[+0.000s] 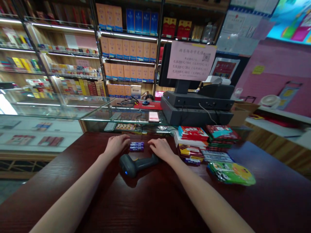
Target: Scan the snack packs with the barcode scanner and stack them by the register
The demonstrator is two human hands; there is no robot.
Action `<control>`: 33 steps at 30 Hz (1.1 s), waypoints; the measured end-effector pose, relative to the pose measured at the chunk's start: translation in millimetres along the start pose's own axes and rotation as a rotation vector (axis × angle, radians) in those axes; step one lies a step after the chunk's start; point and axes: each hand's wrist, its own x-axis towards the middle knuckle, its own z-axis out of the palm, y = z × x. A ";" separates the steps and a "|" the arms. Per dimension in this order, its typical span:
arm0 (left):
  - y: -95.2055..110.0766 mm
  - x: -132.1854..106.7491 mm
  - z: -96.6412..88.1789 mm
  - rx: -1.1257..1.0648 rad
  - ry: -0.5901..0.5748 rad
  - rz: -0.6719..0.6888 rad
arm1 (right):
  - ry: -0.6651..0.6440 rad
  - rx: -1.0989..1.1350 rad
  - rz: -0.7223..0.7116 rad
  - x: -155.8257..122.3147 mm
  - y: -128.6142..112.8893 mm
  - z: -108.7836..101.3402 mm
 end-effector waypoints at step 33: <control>-12.0 -17.9 10.9 -0.289 -0.010 -0.006 | 0.060 0.221 -0.037 16.8 -29.5 14.6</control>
